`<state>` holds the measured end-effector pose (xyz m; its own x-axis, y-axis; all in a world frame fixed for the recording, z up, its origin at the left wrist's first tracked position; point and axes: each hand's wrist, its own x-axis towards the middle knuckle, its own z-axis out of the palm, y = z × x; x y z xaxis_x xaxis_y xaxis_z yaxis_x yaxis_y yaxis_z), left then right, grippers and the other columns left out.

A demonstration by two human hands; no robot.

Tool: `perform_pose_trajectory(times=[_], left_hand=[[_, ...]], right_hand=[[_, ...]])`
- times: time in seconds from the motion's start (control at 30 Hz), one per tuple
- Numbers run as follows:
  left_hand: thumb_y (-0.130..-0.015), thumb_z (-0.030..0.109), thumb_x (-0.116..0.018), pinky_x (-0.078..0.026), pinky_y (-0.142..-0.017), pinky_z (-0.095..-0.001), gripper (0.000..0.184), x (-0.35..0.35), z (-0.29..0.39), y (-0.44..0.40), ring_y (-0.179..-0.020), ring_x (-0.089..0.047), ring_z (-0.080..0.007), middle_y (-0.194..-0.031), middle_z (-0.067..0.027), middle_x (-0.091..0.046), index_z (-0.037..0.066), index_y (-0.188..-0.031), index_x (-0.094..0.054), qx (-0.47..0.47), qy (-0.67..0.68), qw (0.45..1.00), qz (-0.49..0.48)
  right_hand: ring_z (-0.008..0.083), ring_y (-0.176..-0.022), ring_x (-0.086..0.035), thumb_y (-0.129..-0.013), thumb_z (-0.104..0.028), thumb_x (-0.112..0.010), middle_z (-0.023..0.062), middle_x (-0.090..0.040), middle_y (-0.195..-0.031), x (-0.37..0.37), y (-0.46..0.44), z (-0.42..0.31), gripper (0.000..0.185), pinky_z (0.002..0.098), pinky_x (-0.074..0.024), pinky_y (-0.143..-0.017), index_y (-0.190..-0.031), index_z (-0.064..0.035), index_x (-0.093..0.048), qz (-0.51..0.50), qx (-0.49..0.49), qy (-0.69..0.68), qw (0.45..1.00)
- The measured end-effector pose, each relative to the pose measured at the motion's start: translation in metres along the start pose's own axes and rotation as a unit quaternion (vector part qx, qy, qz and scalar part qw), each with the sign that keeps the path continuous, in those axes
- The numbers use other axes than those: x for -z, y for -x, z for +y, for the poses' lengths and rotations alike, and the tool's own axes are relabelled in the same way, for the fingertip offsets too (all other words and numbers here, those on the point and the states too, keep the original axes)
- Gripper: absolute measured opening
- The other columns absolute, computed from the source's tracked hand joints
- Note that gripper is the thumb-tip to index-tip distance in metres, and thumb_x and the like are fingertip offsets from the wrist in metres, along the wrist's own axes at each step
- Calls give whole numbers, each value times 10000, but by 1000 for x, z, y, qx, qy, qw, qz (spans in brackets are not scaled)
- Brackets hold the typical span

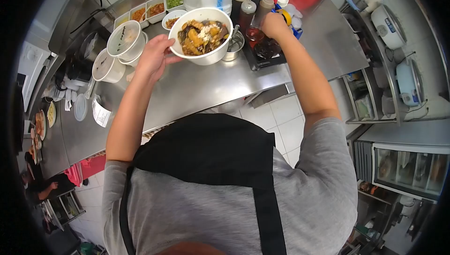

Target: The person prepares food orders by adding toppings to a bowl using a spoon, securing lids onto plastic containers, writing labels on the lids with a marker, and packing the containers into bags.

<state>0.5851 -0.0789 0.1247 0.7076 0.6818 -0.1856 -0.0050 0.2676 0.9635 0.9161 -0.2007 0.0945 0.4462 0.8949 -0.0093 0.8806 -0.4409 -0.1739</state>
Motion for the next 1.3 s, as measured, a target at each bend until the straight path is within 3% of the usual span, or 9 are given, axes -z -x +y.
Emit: perform_pose_trajectory(times=[0.1, 0.2, 0.4, 0.6, 0.8, 1.0, 1.13, 1.3], left_hand=[[-894, 113, -497, -574, -688, -318, 99, -22, 0, -13, -779, -611, -143, -842, -62, -593, 20, -880, -529, -6, -22, 1000, 22], [-893, 105, -494, -585, -682, -323, 117, -25, -5, -27, -788, -612, -146, -857, -73, -602, 1, -905, -545, 0, -32, 999, 31], [-889, 91, -494, -591, -680, -332, 112, -32, -3, -39, -811, -625, -173, -878, -101, -611, -12, -881, -537, -8, -37, 999, 35], [-885, 96, -503, -591, -685, -346, 106, -38, 1, -44, -790, -627, -173, -869, -98, -607, -5, -873, -533, -6, -36, 999, 24], [-881, 111, -501, -590, -683, -340, 99, -41, -4, -48, -769, -618, -158, -839, -82, -595, 17, -861, -528, -2, -53, 998, 17], [-877, 118, -502, -584, -685, -336, 97, -36, -8, -45, -785, -617, -155, -857, -80, -595, 25, -864, -526, 0, -58, 998, 30], [-872, 119, -510, -573, -682, -328, 110, -34, -11, -41, -806, -618, -156, -893, -78, -605, 20, -912, -537, 2, -45, 998, 47], [-867, 113, -517, -570, -678, -325, 124, -33, -15, -36, -797, -618, -147, -887, -71, -612, 18, -940, -546, 7, -36, 998, 59]], right_hand=[[145, -527, -610, -757, -81, -618, 82, -637, -654, -1, 3, 7, 99, 288, -511, -514, -805, -1, -650, 18, -73, -141, 987], [199, -545, -634, -763, -139, -594, 104, -642, -629, 2, 29, 7, 124, 322, -507, -549, -744, -33, -655, 106, -164, -265, 944], [135, -509, -611, -780, -83, -618, 67, -629, -608, -4, 68, 15, 81, 272, -504, -499, -764, -7, -642, 198, -207, -395, 873], [130, -543, -610, -796, -27, -595, 93, -640, -682, -7, 82, 34, 73, 247, -517, -500, -799, 40, -624, 227, -204, -538, 785], [130, -543, -605, -791, -17, -599, 91, -633, -678, -17, 94, 34, 63, 242, -515, -490, -798, 42, -622, 218, -224, -518, 797], [117, -538, -588, -805, -26, -611, 87, -630, -680, 27, 80, 32, 78, 234, -500, -503, -833, 47, -617, 279, -132, -542, 782], [100, -577, -589, -816, -46, -627, 75, -633, -705, 80, 84, -7, 103, 220, -489, -533, -852, 50, -619, 299, -45, -539, 786], [89, -615, -593, -817, -34, -627, 53, -636, -725, 91, 101, -66, 88, 207, -484, -548, -878, 27, -635, 245, 24, -488, 837]])
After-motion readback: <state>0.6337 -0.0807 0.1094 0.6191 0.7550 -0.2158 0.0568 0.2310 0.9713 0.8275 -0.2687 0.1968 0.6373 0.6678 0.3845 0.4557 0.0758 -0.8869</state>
